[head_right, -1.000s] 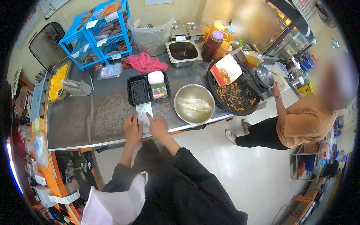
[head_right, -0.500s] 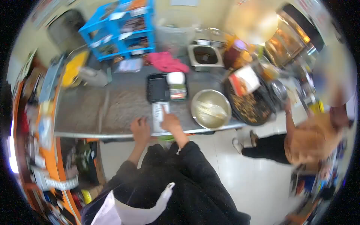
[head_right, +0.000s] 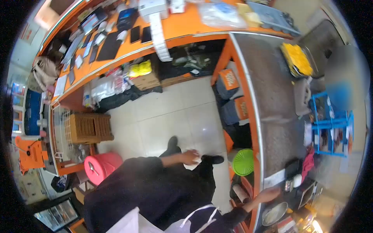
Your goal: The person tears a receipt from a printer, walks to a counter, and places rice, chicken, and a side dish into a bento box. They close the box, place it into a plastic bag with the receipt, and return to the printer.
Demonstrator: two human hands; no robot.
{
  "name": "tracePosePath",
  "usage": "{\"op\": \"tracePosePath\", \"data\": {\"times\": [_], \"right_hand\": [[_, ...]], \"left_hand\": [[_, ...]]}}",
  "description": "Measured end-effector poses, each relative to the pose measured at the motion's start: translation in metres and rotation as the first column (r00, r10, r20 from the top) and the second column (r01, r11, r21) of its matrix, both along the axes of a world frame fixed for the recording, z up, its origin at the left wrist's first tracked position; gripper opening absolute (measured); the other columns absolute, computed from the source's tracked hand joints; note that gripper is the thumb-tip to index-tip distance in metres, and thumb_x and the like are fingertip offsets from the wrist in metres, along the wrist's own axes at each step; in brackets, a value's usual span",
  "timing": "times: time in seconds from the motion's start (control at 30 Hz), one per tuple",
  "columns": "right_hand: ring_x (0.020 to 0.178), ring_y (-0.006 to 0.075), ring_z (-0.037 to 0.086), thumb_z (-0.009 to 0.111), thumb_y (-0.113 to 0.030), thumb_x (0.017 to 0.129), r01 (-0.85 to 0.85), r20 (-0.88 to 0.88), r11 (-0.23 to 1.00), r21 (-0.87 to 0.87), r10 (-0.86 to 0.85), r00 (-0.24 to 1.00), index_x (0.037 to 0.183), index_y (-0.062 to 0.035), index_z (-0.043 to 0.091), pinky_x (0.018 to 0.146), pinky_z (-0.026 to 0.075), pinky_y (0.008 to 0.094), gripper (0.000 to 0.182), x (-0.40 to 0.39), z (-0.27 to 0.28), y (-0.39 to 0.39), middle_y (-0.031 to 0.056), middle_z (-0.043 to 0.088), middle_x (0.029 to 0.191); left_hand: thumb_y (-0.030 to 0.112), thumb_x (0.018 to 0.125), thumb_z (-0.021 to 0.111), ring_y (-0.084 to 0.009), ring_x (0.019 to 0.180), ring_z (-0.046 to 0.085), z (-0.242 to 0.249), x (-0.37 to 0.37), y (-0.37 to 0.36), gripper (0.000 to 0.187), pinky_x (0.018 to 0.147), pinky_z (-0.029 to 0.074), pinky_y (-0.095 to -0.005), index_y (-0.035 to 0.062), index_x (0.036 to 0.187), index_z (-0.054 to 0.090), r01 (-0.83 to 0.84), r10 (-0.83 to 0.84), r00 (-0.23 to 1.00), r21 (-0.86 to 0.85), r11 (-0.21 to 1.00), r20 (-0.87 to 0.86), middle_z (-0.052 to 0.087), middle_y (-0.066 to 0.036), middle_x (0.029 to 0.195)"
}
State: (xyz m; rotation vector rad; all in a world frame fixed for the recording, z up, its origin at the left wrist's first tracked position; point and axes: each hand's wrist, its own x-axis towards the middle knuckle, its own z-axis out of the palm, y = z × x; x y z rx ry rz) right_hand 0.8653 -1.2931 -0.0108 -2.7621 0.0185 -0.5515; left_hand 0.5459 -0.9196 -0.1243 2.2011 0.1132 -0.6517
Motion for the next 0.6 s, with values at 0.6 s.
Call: {"op": "tracePosePath", "data": {"times": [0.6], "right_hand": [[0.072, 0.0321, 0.061, 0.066, -0.018, 0.09, -0.523, -0.434, 0.644, 0.558, 0.764, 0.478, 0.076, -0.0037, 0.056, 0.065, 0.047, 0.0412, 0.022, -0.28, -0.2, 0.497, 0.0129, 0.061, 0.074]], "left_hand": [[0.02, 0.091, 0.06, -0.0325, 0.096, 0.065, -0.134, -0.177, 0.481, 0.02, 0.084, 0.052, -0.0404, 0.0059, 0.105, 0.065, -0.931, 0.88, 0.363, 0.099, 0.35, 0.307, 0.068, -0.018, 0.104]]}}
